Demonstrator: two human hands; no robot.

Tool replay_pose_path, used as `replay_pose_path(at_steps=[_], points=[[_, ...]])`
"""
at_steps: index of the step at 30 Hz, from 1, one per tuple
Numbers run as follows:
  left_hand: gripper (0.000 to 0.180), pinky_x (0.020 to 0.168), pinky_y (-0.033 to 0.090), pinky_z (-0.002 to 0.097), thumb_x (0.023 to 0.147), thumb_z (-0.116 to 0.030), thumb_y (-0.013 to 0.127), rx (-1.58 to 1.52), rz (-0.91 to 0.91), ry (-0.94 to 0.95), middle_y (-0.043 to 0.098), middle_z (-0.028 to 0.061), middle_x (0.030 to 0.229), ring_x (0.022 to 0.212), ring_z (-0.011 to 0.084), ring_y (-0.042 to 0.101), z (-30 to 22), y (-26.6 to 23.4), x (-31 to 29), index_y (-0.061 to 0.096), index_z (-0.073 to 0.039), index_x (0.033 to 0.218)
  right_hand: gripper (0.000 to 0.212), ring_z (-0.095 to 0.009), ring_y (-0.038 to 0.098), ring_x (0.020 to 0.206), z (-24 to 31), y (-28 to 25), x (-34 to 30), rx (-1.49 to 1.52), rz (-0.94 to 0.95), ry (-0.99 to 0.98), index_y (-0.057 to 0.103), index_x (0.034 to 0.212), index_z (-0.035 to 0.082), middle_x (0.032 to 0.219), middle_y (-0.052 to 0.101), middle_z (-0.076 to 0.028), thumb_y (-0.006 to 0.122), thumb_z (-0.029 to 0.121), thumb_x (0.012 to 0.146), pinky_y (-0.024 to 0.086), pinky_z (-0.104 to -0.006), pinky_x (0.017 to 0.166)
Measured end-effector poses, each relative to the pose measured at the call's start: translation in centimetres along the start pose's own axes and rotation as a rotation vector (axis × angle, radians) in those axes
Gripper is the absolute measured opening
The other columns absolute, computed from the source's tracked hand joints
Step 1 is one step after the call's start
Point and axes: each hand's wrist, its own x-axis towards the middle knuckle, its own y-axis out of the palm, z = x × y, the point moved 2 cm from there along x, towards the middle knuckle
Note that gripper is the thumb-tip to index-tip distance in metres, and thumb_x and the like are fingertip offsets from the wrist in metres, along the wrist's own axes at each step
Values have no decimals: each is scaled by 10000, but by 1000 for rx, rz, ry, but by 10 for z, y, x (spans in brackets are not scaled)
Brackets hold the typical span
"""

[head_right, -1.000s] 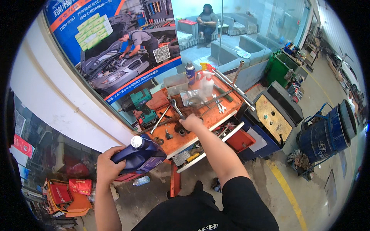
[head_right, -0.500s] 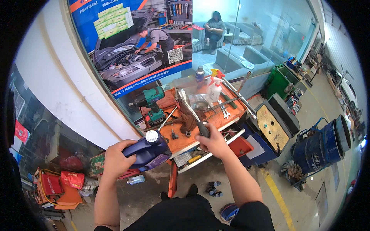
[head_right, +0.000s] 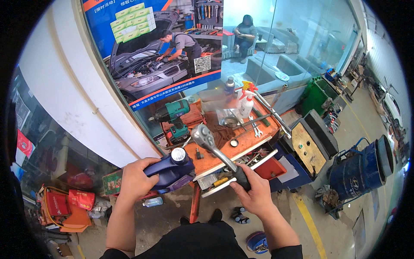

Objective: The person opens a silver car's hood and pours engine oil from a blue container into the engine. They then retrieve a funnel, place it in the oil fill port, and pour additional oil from a smaller bottle. The person closes the oil cap and places the funnel on a workbench.

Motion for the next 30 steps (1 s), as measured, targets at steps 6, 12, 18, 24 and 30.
replay_pose_path(at_steps=[6,12,18,24,30], points=[[510,1034,608,462,768,-181,765,53,9,24,823,195,1203,1094,391,787,-1,-1,0,835,-105,1268,572,-399,793,1066,-1,14,7,-132,134,-95,674,1471,90,1211,797,-189,884,222,956,641,-448,870],[519,1013,616,440,754,-164,785,28,-17,-24,829,183,1178,1079,371,796,2,-2,0,839,-122,1268,517,-337,713,879,-53,16,41,108,-95,140,622,1459,37,1024,726,-158,824,184,1006,582,-394,849],[513,1013,609,437,747,-168,780,12,-23,-52,830,176,1154,1073,358,792,3,-2,-2,839,-106,1253,560,-446,768,1080,-200,111,103,-99,45,370,662,1471,50,1148,783,-251,802,370,1033,584,-508,938],[511,1024,606,448,751,-185,772,62,-41,-31,832,174,1157,1072,367,792,2,1,-2,840,-108,1251,518,-453,676,1293,-255,168,137,-91,46,401,676,1437,-5,1454,680,-225,777,330,1055,522,-495,1113],[495,1033,606,460,756,-178,768,64,-24,-15,826,189,1173,1083,394,783,-3,2,0,840,-111,1242,261,-305,723,1050,-64,91,140,110,120,-310,746,1208,88,1223,699,-80,829,151,968,597,-407,895]])
